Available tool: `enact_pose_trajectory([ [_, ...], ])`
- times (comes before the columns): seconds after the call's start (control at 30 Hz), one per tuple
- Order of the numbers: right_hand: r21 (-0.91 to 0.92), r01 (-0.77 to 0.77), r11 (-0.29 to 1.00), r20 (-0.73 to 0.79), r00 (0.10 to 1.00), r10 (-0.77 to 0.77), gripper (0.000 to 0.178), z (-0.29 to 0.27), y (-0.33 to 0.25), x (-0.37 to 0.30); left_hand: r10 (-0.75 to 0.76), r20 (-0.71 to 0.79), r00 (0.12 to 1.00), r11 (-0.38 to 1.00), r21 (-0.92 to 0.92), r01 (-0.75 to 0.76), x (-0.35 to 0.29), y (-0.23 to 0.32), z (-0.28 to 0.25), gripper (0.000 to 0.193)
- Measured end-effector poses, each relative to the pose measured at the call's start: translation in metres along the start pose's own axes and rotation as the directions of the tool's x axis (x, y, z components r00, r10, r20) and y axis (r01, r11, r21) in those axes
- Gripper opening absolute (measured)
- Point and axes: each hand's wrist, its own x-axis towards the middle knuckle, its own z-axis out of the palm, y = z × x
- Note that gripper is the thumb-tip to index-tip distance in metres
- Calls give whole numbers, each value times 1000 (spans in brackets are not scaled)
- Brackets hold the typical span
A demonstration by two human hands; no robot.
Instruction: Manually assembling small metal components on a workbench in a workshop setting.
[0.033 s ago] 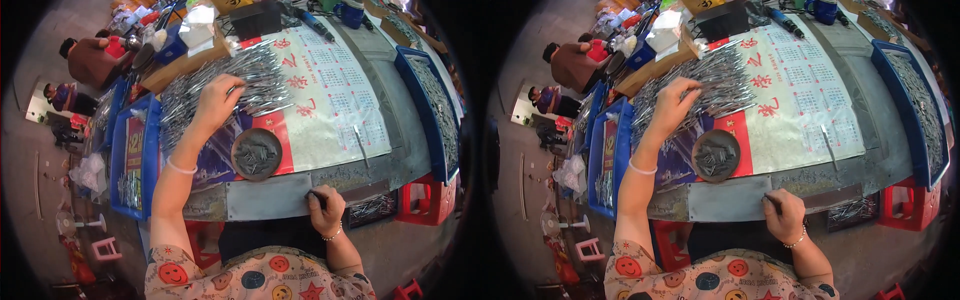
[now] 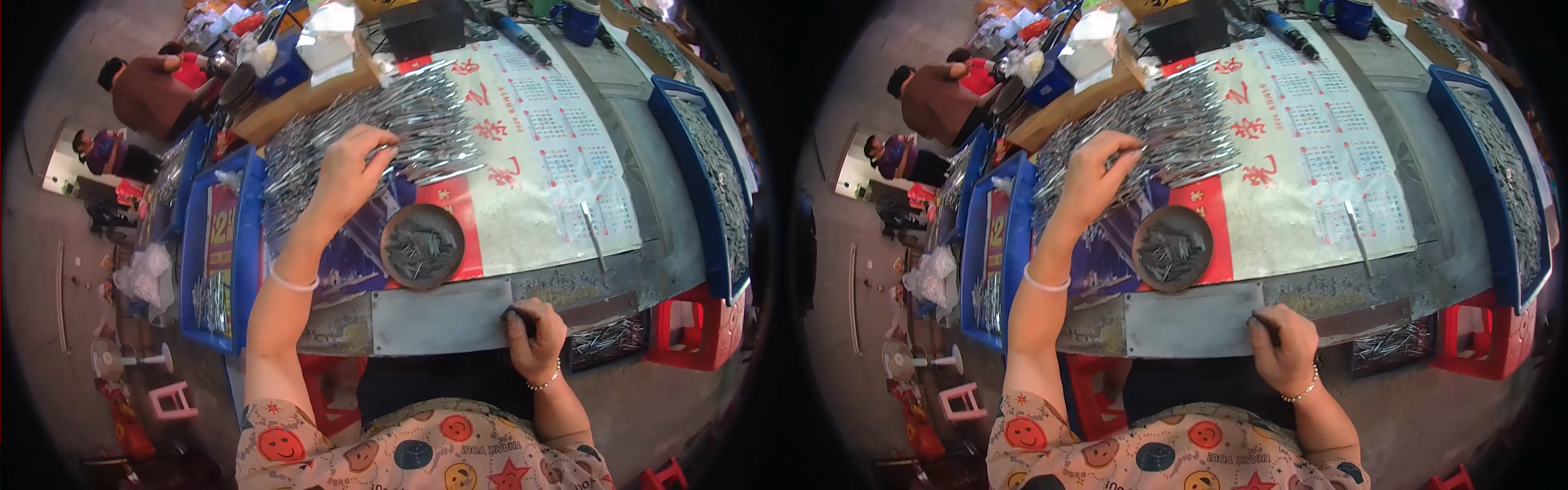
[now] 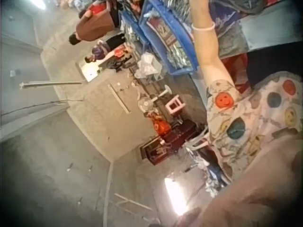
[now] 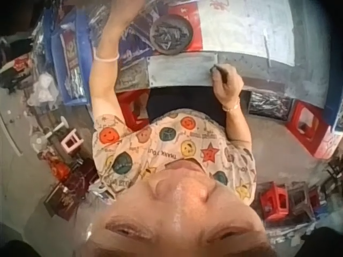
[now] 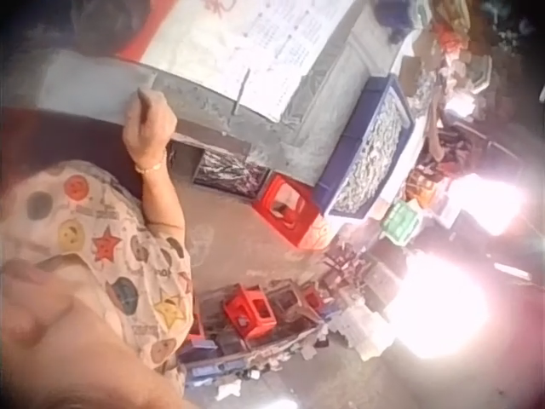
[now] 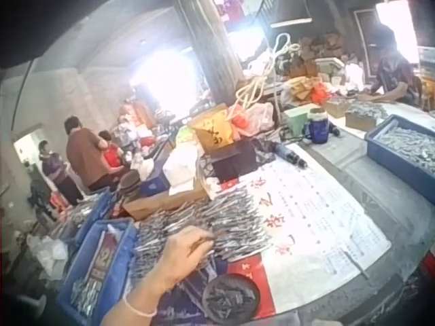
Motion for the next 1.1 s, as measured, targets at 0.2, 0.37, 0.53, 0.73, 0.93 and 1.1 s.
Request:
enact_pose_trajectory([
  [0.2,-15,-85,996,-8,996,85,9,6,1,-8,-233,105,967,969,-58,240,-109,19,-37,16],
  [0.37,-47,-110,993,-8,994,110,7,6,-4,-7,-295,142,945,955,-1,298,-167,14,-39,19],
  [0.53,-82,-128,988,-31,992,126,5,14,-4,-8,-343,135,930,939,15,344,-185,3,-32,19],
  [0.73,-148,-121,982,-73,991,111,5,17,-9,-7,-263,76,962,962,100,255,-187,-4,-19,12],
  [0.93,-149,-197,969,-18,980,197,5,17,-11,-1,-344,-19,939,936,-90,341,-203,-3,-32,10],
  [1.1,-229,15,973,221,974,37,7,22,-41,41,-542,-19,840,758,-443,479,-235,32,-63,5],
])
